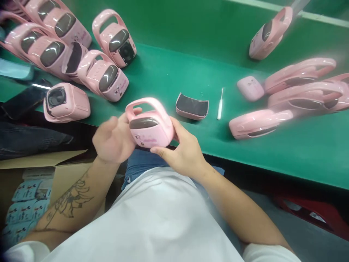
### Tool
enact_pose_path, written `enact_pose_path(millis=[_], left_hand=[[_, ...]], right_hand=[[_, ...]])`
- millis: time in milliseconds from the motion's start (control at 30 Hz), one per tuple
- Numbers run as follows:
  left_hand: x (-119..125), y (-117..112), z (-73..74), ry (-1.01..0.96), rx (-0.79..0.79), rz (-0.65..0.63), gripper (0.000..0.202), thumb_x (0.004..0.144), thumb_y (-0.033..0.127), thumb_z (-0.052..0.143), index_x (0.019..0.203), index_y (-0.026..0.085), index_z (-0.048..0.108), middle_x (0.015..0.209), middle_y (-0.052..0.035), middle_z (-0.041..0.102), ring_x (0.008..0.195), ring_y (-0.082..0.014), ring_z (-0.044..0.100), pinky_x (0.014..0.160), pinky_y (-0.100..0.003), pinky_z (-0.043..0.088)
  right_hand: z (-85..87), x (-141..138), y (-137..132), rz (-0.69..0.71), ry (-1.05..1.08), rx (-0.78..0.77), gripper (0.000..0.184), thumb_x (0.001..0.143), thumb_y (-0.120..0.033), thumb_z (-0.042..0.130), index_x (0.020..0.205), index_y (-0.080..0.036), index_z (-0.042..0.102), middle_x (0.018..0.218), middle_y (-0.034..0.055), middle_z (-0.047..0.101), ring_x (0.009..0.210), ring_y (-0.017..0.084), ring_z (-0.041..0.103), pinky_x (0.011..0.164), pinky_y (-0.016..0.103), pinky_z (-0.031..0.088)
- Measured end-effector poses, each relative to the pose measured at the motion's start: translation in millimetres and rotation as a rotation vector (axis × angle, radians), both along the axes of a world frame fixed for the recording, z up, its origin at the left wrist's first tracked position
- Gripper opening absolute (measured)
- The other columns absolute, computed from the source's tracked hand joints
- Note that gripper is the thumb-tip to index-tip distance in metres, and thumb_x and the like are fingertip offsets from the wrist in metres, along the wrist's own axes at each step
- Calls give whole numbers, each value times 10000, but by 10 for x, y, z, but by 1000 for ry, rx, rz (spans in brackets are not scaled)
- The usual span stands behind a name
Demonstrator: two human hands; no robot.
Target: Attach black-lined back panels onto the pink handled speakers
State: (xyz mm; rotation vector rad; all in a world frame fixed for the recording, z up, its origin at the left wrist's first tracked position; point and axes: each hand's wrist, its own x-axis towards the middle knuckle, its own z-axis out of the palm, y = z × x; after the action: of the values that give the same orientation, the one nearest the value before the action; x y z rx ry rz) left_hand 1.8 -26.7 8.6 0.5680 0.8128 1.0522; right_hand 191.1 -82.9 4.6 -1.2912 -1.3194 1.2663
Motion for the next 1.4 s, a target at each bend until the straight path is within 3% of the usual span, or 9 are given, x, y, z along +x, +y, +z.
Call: enact_pose_path(millis=[167, 367, 500, 600, 700, 767, 1000, 1200, 1400], left_hand=[[160, 83, -64, 62, -68, 262, 532, 970, 696, 517, 901, 200, 695, 821, -69, 761, 971, -281, 775, 845, -356, 603], [415, 82, -69, -36, -183, 397, 484, 1019, 580, 416, 771, 214, 612, 728, -39, 687, 880, -240, 753, 823, -336, 600], [348, 6, -194, 74, -60, 302, 454, 995, 614, 494, 973, 201, 682, 1020, -76, 762, 1133, -281, 737, 935, -364, 594], [81, 92, -239, 484, 420, 224, 599, 880, 651, 714, 1318, 250, 639, 1486, -106, 644, 1457, -316, 564, 1161, -417, 489], [-150, 265, -137, 851, 929, -121, 941, 693, 655, 900, 1469, 227, 582, 1618, -151, 549, 1594, -384, 387, 1321, -525, 284], [-182, 354, -26, 950, 1068, -333, 969, 658, 625, 938, 1468, 209, 607, 1589, -158, 585, 1588, -404, 395, 1342, -557, 232], [71, 350, 217, 969, 893, -571, 850, 716, 431, 921, 1485, 207, 635, 1404, -74, 737, 1223, -289, 726, 1063, -341, 569], [103, 310, 223, 917, 825, -526, 812, 705, 463, 946, 1440, 227, 694, 1398, -59, 750, 1249, -294, 723, 1056, -318, 575], [143, 272, 211, 910, 861, -493, 794, 708, 442, 949, 1430, 223, 705, 1428, -63, 736, 1296, -296, 711, 1165, -356, 526]], right_hand=[[-27, -93, -89, -90, -428, 265, 1025, 770, -603, 908, 1600, -216, 449, 1558, 203, 588, 1457, 397, 559, 1226, 611, 464], [-239, -281, -156, -178, -228, 329, 973, 844, -688, 799, 1608, -238, 398, 1563, 203, 528, 1454, 380, 543, 1196, 592, 490], [-354, -172, -72, -247, -137, 411, 871, 916, -618, 754, 1604, -214, 405, 1575, 207, 517, 1467, 379, 543, 1214, 582, 476], [-415, 69, 32, -203, -77, 417, 859, 911, -561, 787, 1611, -228, 416, 1602, 184, 526, 1490, 373, 539, 1236, 576, 463], [-452, 298, 93, -100, -34, 386, 865, 872, -501, 854, 1609, -268, 466, 1643, 124, 531, 1526, 371, 510, 1282, 565, 422], [-463, 370, 100, -21, -53, 379, 864, 884, -482, 846, 1630, -290, 456, 1684, 89, 497, 1561, 379, 465, 1310, 582, 378], [-528, 170, 71, -50, -45, 468, 749, 1031, -590, 545, 1693, -319, 324, 1741, 42, 414, 1616, 354, 379, 1337, 613, 313], [-561, 96, 52, -161, 24, 417, 728, 997, -584, 603, 1626, -257, 441, 1685, 99, 494, 1570, 371, 453, 1299, 604, 386], [-460, 164, -1, -149, 108, 346, 661, 987, -431, 668, 1603, -273, 490, 1653, 59, 544, 1546, 337, 494, 1277, 558, 438]])
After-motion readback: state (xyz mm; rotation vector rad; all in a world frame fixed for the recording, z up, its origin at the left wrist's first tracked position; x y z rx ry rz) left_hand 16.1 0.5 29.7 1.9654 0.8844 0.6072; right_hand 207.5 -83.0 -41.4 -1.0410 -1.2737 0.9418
